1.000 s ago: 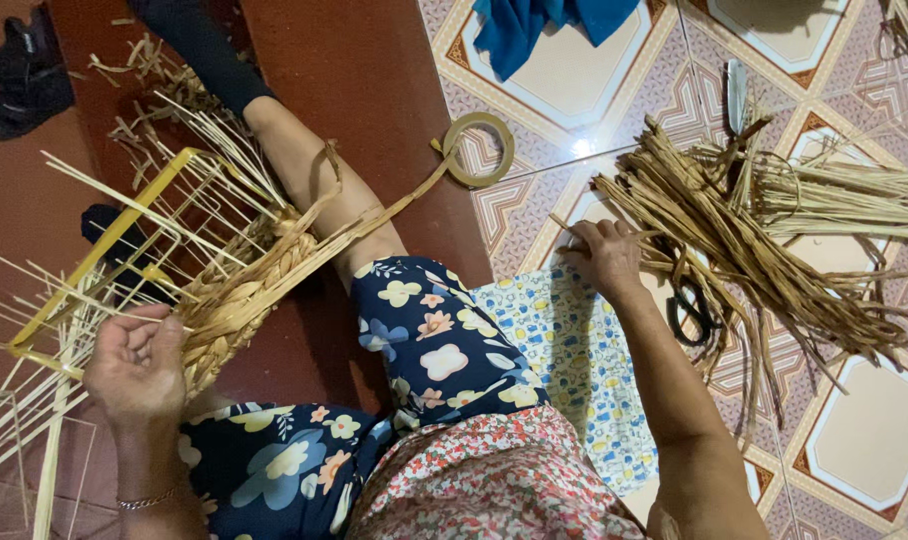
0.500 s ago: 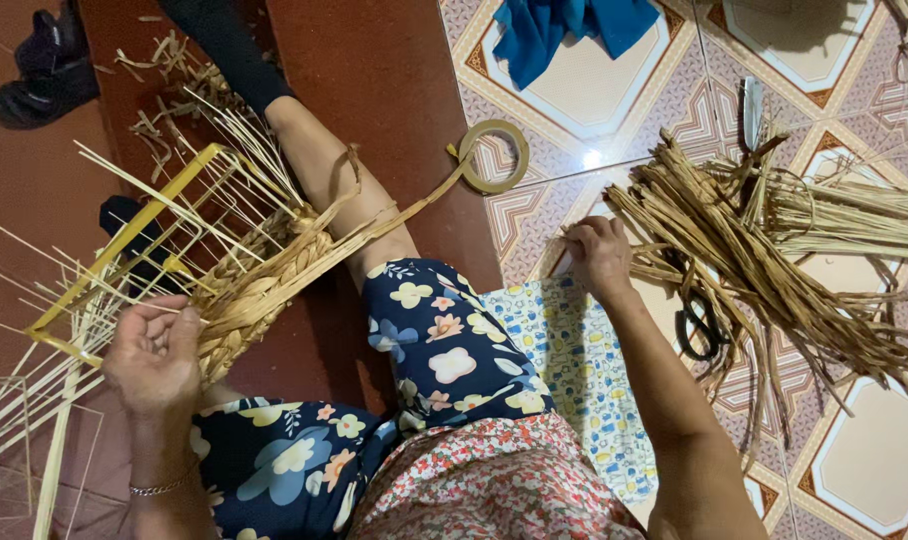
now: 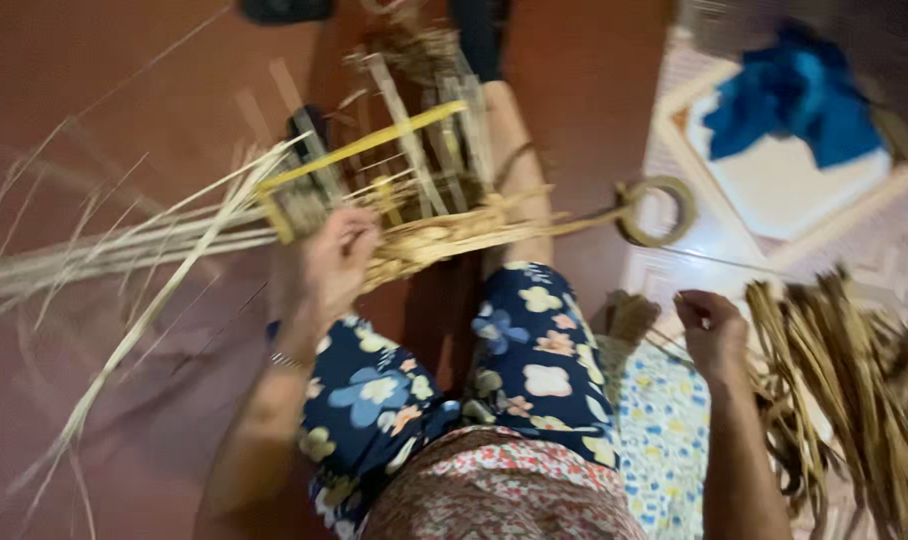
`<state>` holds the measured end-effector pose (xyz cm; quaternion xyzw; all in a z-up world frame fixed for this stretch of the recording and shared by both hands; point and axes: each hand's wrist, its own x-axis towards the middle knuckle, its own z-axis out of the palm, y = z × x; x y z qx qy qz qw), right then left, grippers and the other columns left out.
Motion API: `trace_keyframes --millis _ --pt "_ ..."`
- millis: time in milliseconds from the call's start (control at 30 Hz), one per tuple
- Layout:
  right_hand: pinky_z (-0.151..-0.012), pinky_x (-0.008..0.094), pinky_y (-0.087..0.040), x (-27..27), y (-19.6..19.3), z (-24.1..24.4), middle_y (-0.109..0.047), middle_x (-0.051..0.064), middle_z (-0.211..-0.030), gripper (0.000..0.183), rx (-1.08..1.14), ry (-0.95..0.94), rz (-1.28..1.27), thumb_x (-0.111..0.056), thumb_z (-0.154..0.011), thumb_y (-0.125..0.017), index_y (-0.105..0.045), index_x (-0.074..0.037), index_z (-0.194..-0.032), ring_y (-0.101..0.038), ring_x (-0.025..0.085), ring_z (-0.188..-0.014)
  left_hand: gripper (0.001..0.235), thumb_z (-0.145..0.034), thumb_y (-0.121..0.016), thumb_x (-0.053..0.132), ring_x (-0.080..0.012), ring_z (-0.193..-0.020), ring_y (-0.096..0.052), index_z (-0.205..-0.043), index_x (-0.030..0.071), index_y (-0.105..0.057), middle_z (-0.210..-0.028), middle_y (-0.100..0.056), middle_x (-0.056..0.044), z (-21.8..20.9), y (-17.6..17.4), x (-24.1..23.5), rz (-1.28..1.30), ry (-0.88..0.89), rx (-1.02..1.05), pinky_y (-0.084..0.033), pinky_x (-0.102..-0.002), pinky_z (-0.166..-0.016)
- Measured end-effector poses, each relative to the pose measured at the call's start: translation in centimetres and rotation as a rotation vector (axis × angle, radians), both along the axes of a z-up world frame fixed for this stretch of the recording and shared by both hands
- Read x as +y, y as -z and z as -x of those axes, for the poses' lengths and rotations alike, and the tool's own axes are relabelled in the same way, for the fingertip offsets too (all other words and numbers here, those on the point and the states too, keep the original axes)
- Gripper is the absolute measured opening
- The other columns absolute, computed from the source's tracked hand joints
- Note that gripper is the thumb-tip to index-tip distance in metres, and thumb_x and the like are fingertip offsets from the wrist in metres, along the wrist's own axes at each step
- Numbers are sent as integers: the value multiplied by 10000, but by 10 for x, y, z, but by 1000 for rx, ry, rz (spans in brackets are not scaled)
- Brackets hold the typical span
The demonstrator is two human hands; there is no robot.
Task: The person weaves a basket by hand, interlacing dried palm fronds through a yellow rectangular frame. They repeatedly pull and tuck strands to build up the basket walls.
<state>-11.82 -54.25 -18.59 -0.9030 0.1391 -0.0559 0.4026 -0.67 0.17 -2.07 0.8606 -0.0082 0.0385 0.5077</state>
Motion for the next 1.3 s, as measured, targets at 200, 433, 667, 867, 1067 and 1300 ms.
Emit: trace_keyframes --millis 200,433,667,867,1067,1300 --pt "-804 178 -504 35 -44 -24 -676 17 -1037 158 -1 -10 -601 10 -1017 -673 -664 7 -1175 -626 71 -925 160 -964 -679 82 -126 -933 -735 -1118 40 -668 -1012 -747 -65 6 -26 -3 9 36 -6 -597 -262 -785" --pt "-523 297 -405 62 -75 -102 -684 101 -883 91 253 241 -275 -148 -1119 -653 -634 -60 -1116 -546 117 -651 136 -981 -664 95 -43 -644 -584 -1111 55 -672 -841 -701 -5 6 -38 -7 11 35 107 -450 -223 -523" --pt "-789 228 -513 148 -148 -144 -682 72 -1097 171 -426 -228 -544 -1 -1120 -670 -629 11 -1285 -635 87 -924 127 -941 -732 52 -113 -614 -502 -1067 59 -718 -800 -590 -69 8 -41 -10 -147 4 -98 -439 -259 -532" --pt "-833 267 -633 263 -212 -143 -744 77 -1022 78 -163 -580 -501 -34 -976 -731 -739 -28 -1054 -717 126 -902 113 -935 -735 18 -177 -876 -725 -1026 29 -669 -953 -720 -85 21 -26 -7 -186 -12 -418 -584 -296 -761" --pt "-651 299 -589 331 -228 -141 -706 108 -893 99 -292 -789 -146 -21 -875 -794 -765 -29 -969 -696 205 -777 90 -939 -671 -4 -277 -1008 -707 -1003 -21 -610 -1164 -638 -147 34 -17 -2 -469 152 -538 -632 -336 -894" --pt "-647 348 -588 353 -216 -149 -724 99 -878 132 -300 -833 17 27 -804 -782 -780 -27 -924 -706 227 -739 153 -962 -670 12 -328 -1092 -695 -990 -31 -525 -1306 -582 -213 42 -30 0 -480 198 -651 -616 -386 -933"
